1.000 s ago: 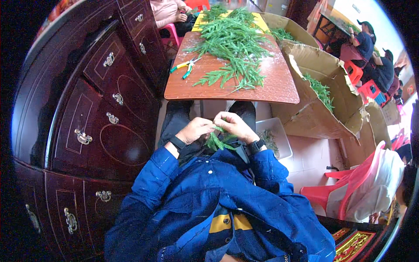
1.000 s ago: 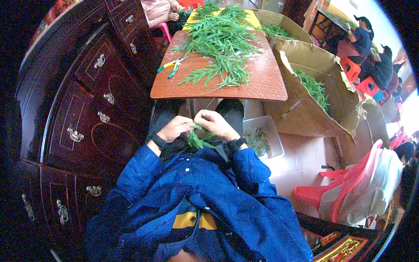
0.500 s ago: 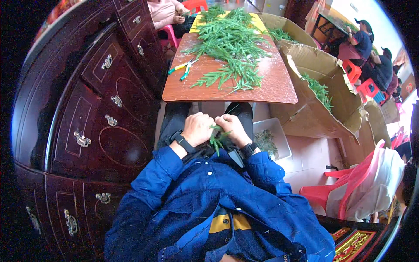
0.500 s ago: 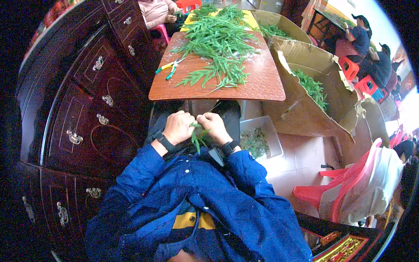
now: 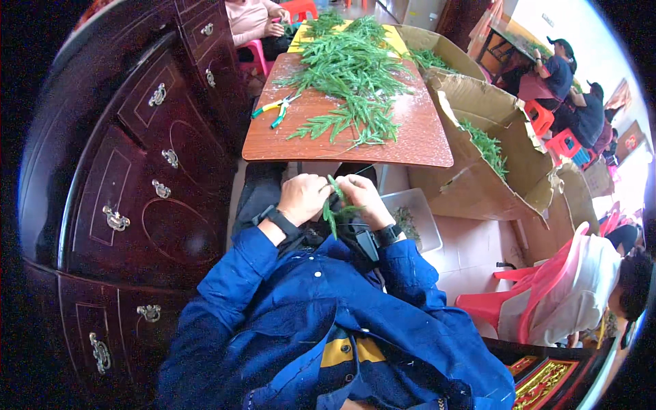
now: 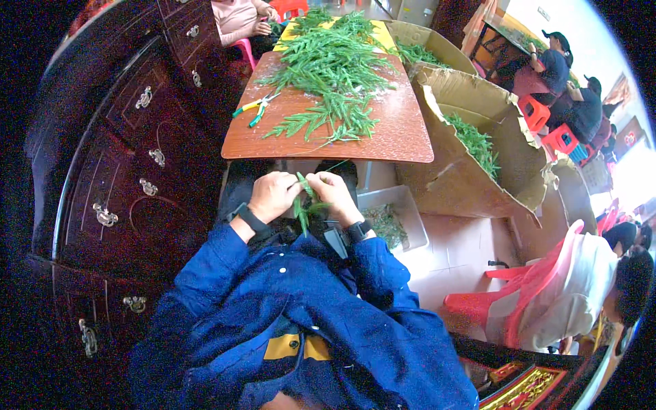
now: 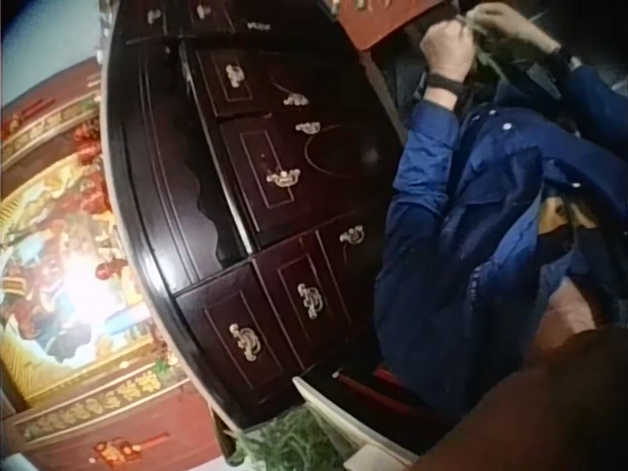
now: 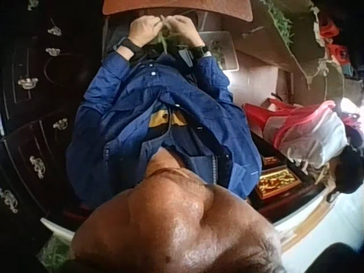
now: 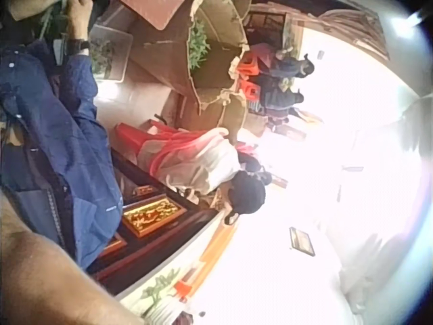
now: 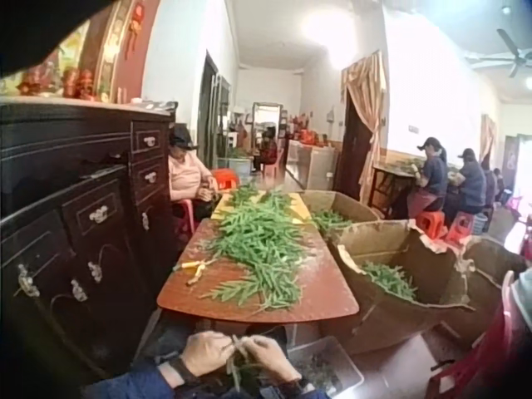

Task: Trimming and sorting green leafy branches into boxes and containers.

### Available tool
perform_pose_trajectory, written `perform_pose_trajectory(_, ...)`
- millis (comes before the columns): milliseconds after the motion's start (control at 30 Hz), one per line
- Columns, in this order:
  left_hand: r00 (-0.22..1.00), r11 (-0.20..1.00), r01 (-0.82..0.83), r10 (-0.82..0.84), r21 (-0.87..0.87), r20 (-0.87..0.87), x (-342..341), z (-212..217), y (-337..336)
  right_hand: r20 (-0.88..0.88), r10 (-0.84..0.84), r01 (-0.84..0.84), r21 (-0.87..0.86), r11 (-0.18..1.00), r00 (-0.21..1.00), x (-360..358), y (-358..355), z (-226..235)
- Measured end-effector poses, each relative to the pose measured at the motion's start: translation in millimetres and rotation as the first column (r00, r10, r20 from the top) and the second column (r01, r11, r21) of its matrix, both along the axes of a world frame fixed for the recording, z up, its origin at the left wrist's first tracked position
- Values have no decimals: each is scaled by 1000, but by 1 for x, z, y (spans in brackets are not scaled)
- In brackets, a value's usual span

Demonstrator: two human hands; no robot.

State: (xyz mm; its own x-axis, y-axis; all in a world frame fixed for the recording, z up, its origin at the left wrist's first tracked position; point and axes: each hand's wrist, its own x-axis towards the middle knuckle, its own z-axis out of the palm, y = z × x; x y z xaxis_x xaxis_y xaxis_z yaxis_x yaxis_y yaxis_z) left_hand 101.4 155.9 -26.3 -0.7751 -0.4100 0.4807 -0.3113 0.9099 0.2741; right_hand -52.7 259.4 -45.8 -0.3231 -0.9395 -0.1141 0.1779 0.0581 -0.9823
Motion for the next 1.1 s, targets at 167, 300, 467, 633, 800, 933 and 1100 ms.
perform_pose_trajectory(167, 974, 796, 144, -8, 587, -227, 13, -15, -7, -204, -67, 61, -32, 998, 977, -44, 19, 32)
perform_pose_trajectory(300, 968, 505, 217, 2, 836, -253, 34, -41, -17, -302, -316, 288, -136, 948, 899, -105, 23, 49)
perform_pose_trajectory(467, 991, 334, 128, -86, 934, -105, 41, -53, -19, -381, -345, 289, -198, 937, 858, -176, 15, 77)
perform_pose_trajectory(633, 980, 277, 148, -174, 949, -102, 46, -61, -19, -358, -323, 381, 105, 919, 876, -208, -14, 95)
perform_pose_trajectory(800, 971, 249, 147, -220, 957, -92, 40, -61, -17, -859, -296, 658, 61, 751, 417, -260, -29, 51)
perform_pose_trajectory(933, 977, 195, 149, -178, 969, -114, 39, -64, -14, -782, -618, 686, -410, 602, 75, -250, -29, 35)
perform_pose_trajectory(1100, 980, 174, 121, -174, 977, -91, 43, -66, -12, -808, -579, 272, -535, 800, 113, -137, -42, 69)
